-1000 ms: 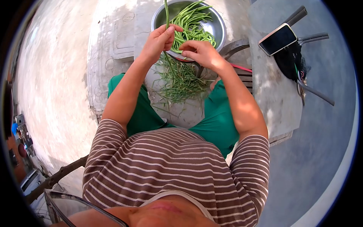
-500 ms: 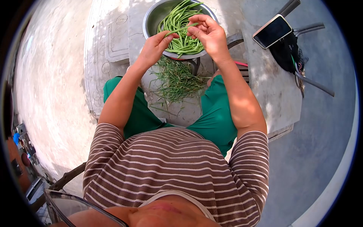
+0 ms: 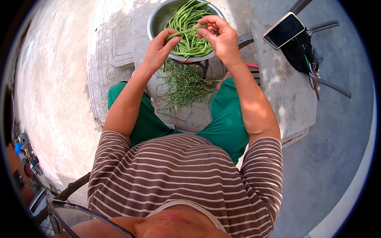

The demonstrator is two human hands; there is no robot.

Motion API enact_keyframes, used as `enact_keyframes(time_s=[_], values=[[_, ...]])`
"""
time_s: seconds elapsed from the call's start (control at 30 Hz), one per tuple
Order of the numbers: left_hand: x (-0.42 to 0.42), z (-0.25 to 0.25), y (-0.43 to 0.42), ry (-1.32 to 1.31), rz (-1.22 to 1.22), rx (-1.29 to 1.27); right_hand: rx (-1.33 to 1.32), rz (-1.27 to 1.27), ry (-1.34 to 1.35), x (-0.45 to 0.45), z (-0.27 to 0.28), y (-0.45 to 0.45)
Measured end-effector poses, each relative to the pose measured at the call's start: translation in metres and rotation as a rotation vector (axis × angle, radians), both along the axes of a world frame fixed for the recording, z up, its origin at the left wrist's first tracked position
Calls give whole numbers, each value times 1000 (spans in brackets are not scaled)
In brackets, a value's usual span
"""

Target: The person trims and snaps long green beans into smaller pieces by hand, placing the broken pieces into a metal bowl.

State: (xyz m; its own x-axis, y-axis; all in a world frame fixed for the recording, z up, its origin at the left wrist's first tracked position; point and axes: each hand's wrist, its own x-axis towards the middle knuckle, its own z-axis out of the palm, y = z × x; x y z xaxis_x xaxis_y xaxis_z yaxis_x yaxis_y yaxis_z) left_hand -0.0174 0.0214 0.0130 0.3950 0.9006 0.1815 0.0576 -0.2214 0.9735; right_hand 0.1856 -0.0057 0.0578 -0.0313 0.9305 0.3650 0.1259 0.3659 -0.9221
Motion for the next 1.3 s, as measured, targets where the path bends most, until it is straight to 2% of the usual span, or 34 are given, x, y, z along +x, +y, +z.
enact_keyframes(time_s=[0.17, 0.23, 0.4, 0.57, 0.63, 0.73, 0.8, 0.83, 0.9, 0.93, 0.97, 1.0, 1.03, 1.1, 1.17, 1.23, 1.3], values=[[-3, 0, 2, -38, -25, 15, -88, -76, -58, -1, 4, -5], [-4, 0, 2, -43, -61, 9, -116, -55, -150, -5, 8, -9], [-1, 3, -1, -201, -79, 36, -139, -30, -159, -14, 10, -11], [1, 8, -7, -248, -87, 25, -171, 20, -247, -23, 13, -16], [0, 10, -8, -252, -71, 25, -267, 45, -67, -25, 13, -15], [-1, 8, -4, -256, -54, 40, -241, 50, 6, -27, 8, -11], [-1, 5, 0, -232, -22, 229, -286, 93, 69, -28, 6, -10], [-2, 5, -1, -231, -22, 229, -329, 134, 131, -29, 4, -9], [-2, 6, -6, -383, -85, -63, -291, 137, 157, -32, -2, -6], [-1, 6, -7, -382, -86, -64, -252, 140, 182, -35, -5, -5], [1, 5, -8, -549, -150, -291, -252, 140, 183, -37, -8, -3], [2, 4, -9, -712, -214, -520, -107, 118, 132, -41, -10, -2], [2, 2, -9, -712, -215, -520, 38, 94, 80, -43, -12, -1], [4, -2, -9, -877, -272, -673, 95, 41, 12, -47, -11, -1], [5, -6, -9, -916, -300, -701, 150, -12, -57, -48, -9, -2], [6, -7, -10, -956, -327, -729, 374, -99, -297, -48, -7, -1], [7, -7, -11, -985, -317, -789, 425, -97, -335, -48, -7, 0]])
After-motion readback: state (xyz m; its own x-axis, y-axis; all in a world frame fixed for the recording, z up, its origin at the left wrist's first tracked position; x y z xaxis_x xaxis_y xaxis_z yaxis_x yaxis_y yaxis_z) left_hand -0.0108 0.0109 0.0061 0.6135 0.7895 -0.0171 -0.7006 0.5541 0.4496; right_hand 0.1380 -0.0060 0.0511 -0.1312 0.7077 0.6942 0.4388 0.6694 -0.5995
